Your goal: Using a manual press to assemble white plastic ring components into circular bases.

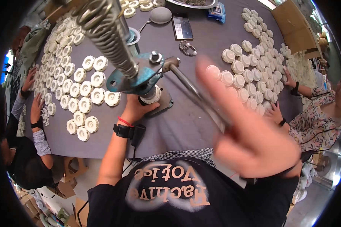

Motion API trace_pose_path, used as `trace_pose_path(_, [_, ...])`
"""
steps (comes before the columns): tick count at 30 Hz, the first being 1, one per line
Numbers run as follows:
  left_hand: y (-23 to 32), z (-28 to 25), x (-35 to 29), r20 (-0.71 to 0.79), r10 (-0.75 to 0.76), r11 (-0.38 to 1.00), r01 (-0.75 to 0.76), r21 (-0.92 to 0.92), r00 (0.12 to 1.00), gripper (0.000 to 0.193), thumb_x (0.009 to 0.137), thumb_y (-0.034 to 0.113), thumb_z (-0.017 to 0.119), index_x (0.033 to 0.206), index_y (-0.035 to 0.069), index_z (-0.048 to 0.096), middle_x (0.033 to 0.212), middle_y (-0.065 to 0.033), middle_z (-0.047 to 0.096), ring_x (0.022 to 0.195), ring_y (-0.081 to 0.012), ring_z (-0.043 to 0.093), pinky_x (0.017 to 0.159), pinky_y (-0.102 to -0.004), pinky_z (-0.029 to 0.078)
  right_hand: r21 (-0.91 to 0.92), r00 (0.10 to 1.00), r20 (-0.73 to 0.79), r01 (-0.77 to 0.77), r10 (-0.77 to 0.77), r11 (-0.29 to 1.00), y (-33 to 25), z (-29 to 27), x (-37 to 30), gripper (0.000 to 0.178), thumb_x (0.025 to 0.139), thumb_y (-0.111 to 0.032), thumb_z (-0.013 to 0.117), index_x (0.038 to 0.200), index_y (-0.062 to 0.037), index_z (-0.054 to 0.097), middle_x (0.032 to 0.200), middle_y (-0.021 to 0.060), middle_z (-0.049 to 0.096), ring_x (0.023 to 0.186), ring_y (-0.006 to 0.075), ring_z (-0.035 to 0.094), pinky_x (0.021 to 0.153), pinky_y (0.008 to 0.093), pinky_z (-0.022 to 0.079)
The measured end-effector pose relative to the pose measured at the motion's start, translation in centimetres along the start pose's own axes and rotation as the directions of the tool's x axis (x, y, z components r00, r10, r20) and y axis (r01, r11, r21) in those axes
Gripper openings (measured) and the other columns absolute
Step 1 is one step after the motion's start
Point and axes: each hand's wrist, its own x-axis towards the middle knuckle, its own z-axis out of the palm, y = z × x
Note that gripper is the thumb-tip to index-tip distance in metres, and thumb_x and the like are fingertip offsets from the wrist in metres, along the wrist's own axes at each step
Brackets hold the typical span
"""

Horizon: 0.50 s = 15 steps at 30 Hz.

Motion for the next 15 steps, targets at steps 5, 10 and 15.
trace_pose_path(5, [1.7, 1.7, 2.5, 0.036, 0.171, 0.981, -0.173, 0.092, 0.985, 0.102, 0.058, 0.041, 0.088, 0.142, 0.011, 0.039, 0.155, -0.0188, 0.022, 0.143, -0.0482, 0.008, 0.112, -0.0621, 0.009, -0.288, 0.896, -0.41, -0.304, 0.17, 0.908, 19.3, 9.6, -0.3, 0.085, 0.072, -0.009, 0.056, 0.148, 0.004, 0.019, 0.151, 0.0333, 0.019, 0.145, 0.0414, 0.015, 0.118, 0.0456, 0.011])
trace_pose_path(10, [1.6, 1.8, 1.0, -0.177, 0.259, 0.962, -0.237, 0.135, 0.95, 0.118, 0.055, 0.046, 0.089, 0.145, 0.003, 0.026, 0.154, -0.0232, 0.021, 0.142, -0.0488, 0.01, 0.113, -0.0582, 0.013, -0.397, 0.821, -0.546, -0.078, -0.167, 0.915, 22.9, 11.5, 4.0, 0.075, 0.073, 0.002, 0.053, 0.143, 0.0062, 0.027, 0.15, 0.0285, 0.026, 0.143, 0.0436, 0.019, 0.116, 0.0497, 0.018])
trace_pose_path(15, [3.9, 1.6, 0.8, -0.263, 0.163, 0.986, -0.148, 0.077, 0.951, 0.085, 0.058, 0.037, 0.088, 0.128, 0.006, 0.052, 0.129, -0.0136, 0.055, 0.126, -0.0384, 0.045, 0.11, -0.057, 0.024, -0.482, 0.735, -0.297, 0.435, -0.609, 0.76, 16.8, 7.2, -1.4, 0.063, 0.081, -0.005, 0.054, 0.141, 0.0018, 0.034, 0.147, 0.0263, 0.033, 0.14, 0.0403, 0.031, 0.113, 0.051, 0.024])
